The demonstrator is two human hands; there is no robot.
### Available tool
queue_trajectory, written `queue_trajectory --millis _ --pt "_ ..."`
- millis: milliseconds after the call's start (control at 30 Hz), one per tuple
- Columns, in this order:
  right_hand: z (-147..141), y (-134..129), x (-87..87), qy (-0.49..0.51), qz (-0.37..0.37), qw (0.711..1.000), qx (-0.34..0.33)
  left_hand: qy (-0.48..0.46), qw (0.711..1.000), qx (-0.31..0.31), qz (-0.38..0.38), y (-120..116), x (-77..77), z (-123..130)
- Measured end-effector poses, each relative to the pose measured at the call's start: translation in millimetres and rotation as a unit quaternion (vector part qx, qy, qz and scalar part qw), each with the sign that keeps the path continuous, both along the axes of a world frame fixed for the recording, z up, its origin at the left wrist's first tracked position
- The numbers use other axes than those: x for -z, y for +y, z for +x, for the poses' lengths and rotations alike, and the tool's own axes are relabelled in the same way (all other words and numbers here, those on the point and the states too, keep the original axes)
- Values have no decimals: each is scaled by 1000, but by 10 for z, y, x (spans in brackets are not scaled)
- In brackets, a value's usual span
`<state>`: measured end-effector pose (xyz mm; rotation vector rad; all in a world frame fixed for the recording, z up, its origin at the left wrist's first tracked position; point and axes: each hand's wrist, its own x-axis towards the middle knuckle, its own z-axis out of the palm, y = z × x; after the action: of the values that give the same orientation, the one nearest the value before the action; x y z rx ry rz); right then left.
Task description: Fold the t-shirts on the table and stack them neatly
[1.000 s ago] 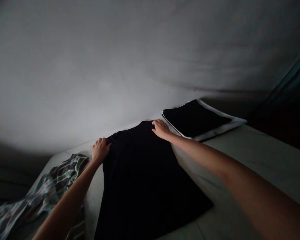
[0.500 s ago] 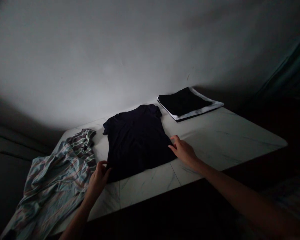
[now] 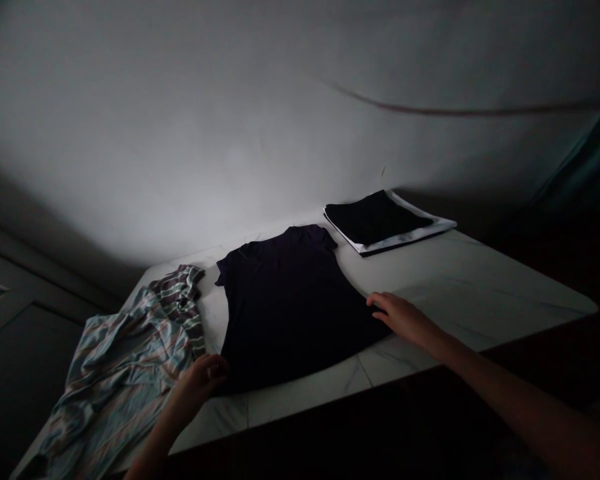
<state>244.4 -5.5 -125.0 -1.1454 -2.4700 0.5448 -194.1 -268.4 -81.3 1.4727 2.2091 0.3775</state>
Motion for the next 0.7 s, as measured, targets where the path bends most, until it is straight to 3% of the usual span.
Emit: queue_trajectory --millis 100,200,300,367,433,500,600,700 --pt "-188 33 -116 -90 45 995 -13 64 995 54 -59 167 -172 8" --pt "-931 80 -283 -106 123 986 -33 142 983 120 -4 762 -271 172" --pt "-1809 217 -283 -55 124 987 -83 191 965 137 117 1549 -165 312" --pt "-2093 404 -156 -49 119 987 -102 217 960 112 135 1912 -4 207" --pt "-2059 652 21 -59 117 987 -97 231 960 102 118 2054 165 -79" --pt "-1870 909 176 -73 115 990 -47 252 960 77 98 2057 289 -423" --pt "-1783 1211 271 -73 136 987 35 301 949 -5 92 2138 357 -737" --pt "-2092 1468 241 -53 166 984 -22 294 946 20 135 2502 348 -770"
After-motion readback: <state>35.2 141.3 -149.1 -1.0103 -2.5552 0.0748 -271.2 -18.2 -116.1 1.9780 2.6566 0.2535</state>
